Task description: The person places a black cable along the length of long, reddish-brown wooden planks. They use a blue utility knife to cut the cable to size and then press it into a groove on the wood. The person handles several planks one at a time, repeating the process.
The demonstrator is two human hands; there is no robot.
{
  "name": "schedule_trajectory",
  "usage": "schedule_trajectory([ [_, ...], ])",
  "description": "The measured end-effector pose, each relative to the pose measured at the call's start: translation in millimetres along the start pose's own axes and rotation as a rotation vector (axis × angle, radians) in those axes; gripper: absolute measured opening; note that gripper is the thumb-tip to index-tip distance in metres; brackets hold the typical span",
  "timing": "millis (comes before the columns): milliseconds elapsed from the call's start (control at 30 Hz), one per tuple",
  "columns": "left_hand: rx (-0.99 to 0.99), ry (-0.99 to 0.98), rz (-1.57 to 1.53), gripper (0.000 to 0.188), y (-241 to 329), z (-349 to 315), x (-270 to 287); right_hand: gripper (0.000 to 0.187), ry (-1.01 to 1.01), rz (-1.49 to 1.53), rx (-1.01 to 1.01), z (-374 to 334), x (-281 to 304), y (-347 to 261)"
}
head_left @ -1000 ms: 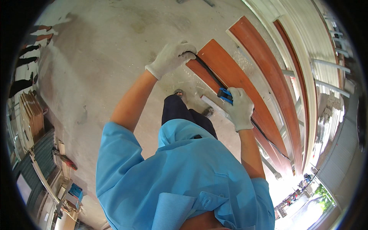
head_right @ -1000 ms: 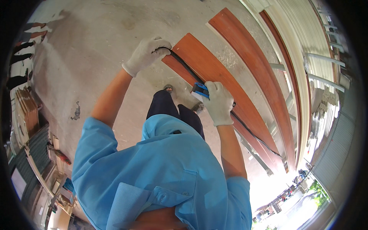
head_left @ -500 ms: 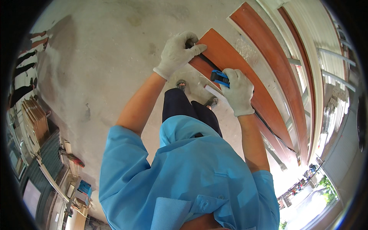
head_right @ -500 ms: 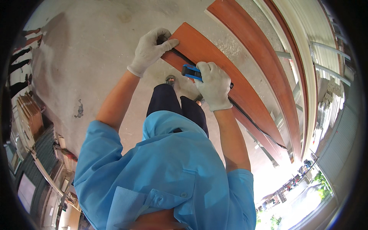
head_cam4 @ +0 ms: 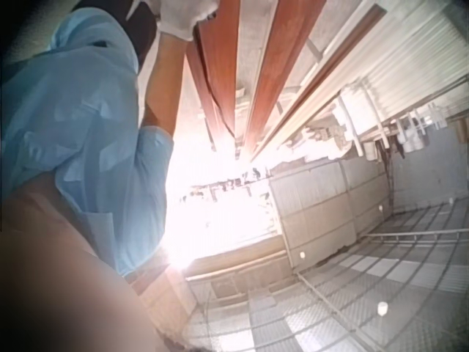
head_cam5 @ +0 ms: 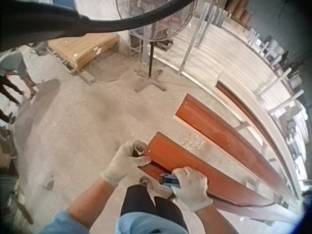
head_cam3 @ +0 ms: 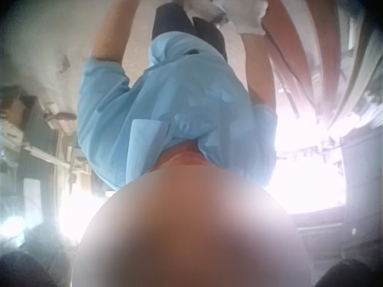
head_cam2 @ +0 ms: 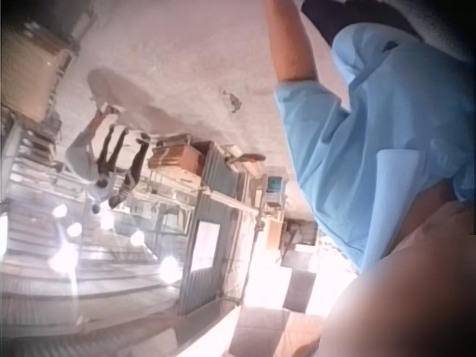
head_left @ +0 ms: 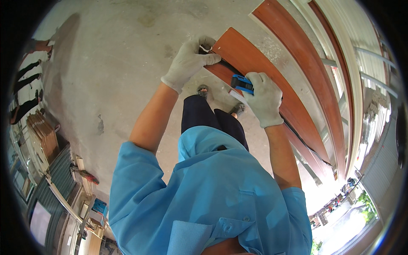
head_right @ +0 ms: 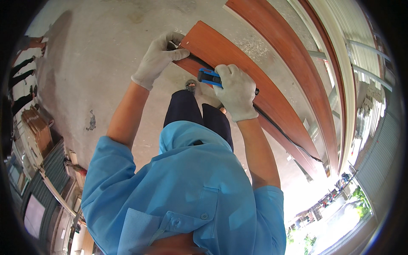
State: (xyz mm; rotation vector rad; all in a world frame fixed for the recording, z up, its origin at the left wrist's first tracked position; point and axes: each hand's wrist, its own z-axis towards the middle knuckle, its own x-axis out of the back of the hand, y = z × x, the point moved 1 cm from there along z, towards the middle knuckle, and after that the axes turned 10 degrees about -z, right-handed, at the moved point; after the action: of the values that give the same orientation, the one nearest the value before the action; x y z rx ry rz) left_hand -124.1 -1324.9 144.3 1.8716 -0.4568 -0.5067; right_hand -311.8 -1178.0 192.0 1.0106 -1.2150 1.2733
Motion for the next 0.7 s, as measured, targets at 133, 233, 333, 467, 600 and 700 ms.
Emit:
schedule_trajectory([
  [133,-0.064,-0.043,-0.037,0.03,-4,-7,9,0.028,-0.094,0.024,-0.045,-1,1,0],
  [233,-0.069,-0.039,-0.268,0.03,-11,-11,17,0.027,-0.075,0.027,-0.037,-1,0,1],
  [333,-0.099,0.01,-0.402,0.027,-19,-15,18,0.027,-0.043,0.008,-0.01,0,-1,2],
  [467,-0.155,0.09,-0.421,0.024,-24,-18,13,0.028,-0.018,0.013,0.0,-1,0,1],
  [600,-0.192,0.098,-0.449,0.019,-22,-18,10,0.028,-0.079,0.027,-0.032,-1,2,0],
  [700,-0.157,0.119,-0.425,0.016,-25,-16,10,0.028,-0.101,0.026,-0.043,-1,5,0],
])
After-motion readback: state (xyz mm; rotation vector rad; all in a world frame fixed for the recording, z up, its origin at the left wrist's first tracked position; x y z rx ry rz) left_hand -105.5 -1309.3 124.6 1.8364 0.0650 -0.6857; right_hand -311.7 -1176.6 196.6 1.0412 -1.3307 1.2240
